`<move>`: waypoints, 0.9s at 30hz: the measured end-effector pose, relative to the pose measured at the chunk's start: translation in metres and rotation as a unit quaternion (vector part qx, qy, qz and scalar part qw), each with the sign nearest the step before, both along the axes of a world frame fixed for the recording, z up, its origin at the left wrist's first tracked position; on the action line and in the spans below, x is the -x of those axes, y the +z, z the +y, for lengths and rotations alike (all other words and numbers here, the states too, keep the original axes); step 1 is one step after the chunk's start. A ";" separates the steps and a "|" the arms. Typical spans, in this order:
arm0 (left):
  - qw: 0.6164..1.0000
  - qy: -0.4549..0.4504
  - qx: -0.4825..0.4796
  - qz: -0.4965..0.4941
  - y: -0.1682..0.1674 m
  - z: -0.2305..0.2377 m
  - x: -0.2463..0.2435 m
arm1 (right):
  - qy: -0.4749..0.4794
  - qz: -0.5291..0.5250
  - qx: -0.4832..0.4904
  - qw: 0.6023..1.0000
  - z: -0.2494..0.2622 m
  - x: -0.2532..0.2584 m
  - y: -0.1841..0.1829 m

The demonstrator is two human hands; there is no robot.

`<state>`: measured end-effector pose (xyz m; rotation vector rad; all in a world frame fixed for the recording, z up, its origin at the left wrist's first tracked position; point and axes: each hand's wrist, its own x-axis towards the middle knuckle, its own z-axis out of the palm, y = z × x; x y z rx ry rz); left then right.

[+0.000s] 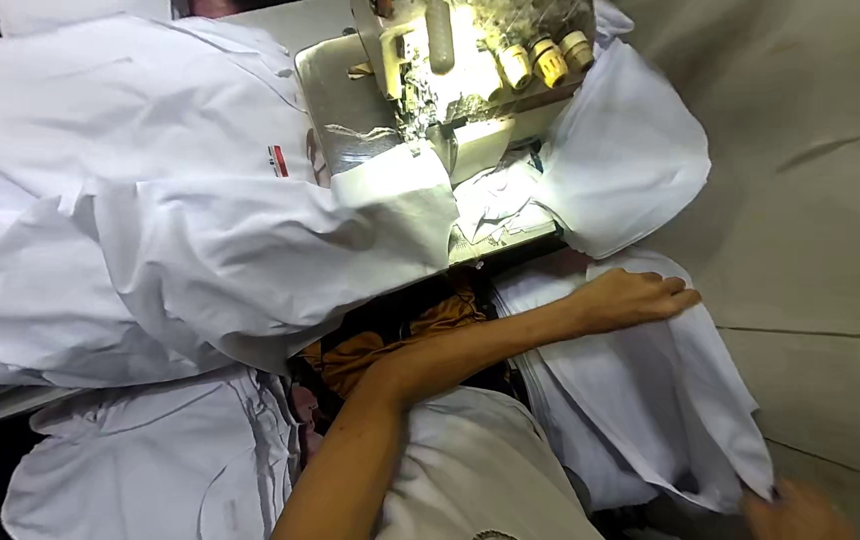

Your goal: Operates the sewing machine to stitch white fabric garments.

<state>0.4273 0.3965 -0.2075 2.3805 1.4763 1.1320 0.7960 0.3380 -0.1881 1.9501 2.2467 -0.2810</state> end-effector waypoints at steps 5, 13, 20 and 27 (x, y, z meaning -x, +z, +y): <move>0.998 0.035 -0.006 0.049 -0.018 0.009 0.050 | 0.042 0.026 -0.014 0.999 0.034 0.030 0.020; 0.997 -0.080 0.011 0.003 -0.033 0.008 0.056 | 0.005 -0.032 0.394 0.918 0.048 0.043 0.038; 0.982 -0.175 -0.001 -0.071 -0.025 0.012 0.033 | 0.098 0.318 0.007 0.943 0.045 0.183 0.026; 0.976 0.025 0.006 -0.217 -0.016 -0.017 0.036 | 0.084 0.325 -0.047 0.941 0.055 0.224 0.009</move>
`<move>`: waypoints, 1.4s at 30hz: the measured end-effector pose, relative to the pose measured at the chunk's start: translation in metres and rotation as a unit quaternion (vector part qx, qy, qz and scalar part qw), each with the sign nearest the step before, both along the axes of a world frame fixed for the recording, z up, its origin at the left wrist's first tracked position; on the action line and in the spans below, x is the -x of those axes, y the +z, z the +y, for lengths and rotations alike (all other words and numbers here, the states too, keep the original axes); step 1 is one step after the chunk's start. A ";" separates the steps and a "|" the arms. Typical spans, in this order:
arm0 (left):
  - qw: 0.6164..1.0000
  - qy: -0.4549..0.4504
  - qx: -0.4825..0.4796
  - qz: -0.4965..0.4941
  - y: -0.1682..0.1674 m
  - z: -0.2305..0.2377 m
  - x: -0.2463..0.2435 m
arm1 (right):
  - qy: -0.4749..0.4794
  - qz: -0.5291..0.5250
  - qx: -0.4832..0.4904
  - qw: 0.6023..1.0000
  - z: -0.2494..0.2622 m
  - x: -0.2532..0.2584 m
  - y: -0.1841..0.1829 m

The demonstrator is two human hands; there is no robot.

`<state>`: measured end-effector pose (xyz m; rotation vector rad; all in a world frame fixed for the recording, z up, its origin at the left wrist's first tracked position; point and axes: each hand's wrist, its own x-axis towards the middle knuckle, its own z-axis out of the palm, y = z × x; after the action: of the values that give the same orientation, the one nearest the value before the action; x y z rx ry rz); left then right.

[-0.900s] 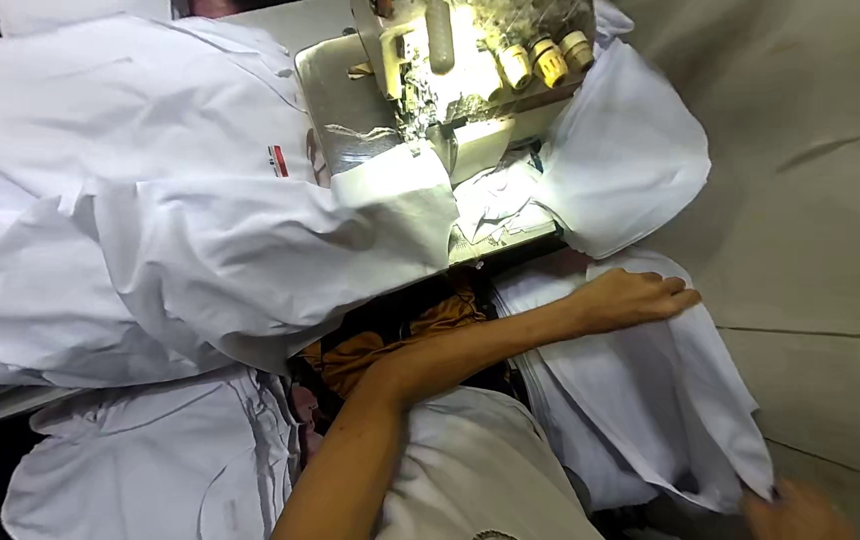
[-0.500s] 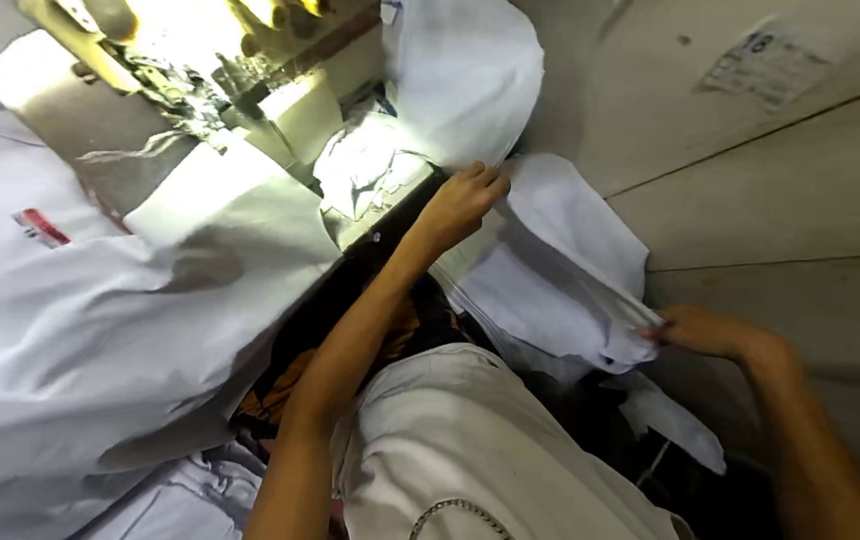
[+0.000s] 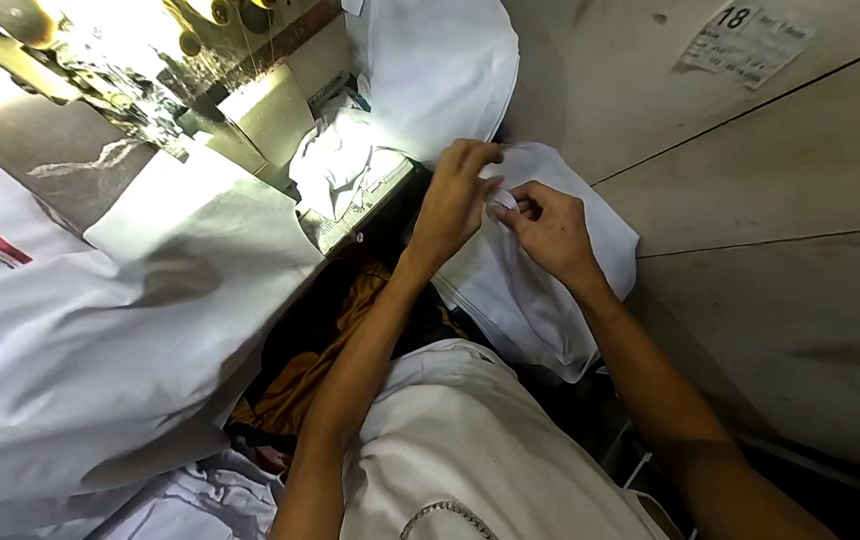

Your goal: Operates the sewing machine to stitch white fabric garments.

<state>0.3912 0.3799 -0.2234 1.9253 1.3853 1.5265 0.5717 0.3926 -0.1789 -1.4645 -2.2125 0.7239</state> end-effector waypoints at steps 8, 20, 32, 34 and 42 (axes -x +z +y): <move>0.871 -0.067 0.339 -0.350 -0.003 -0.065 -0.015 | -0.024 0.011 0.010 1.000 -0.018 0.003 -0.011; 0.808 -0.038 0.386 -0.443 -0.004 -0.046 -0.001 | 0.014 -0.002 -0.050 0.999 -0.029 0.002 -0.026; 0.842 -0.109 0.343 -0.402 -0.018 -0.020 0.008 | 0.053 0.010 -0.037 0.998 -0.028 0.002 -0.030; 0.854 -0.105 0.317 -0.399 -0.020 -0.020 0.007 | 0.038 0.047 0.008 0.998 -0.027 0.002 -0.025; 0.857 -0.110 0.283 -0.416 -0.019 -0.019 0.002 | -0.025 0.134 0.063 0.989 -0.028 0.009 -0.020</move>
<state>0.3889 0.3605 -0.2427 0.8467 0.9931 1.3597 0.5627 0.3648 -0.1986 -1.3826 -1.9514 0.9966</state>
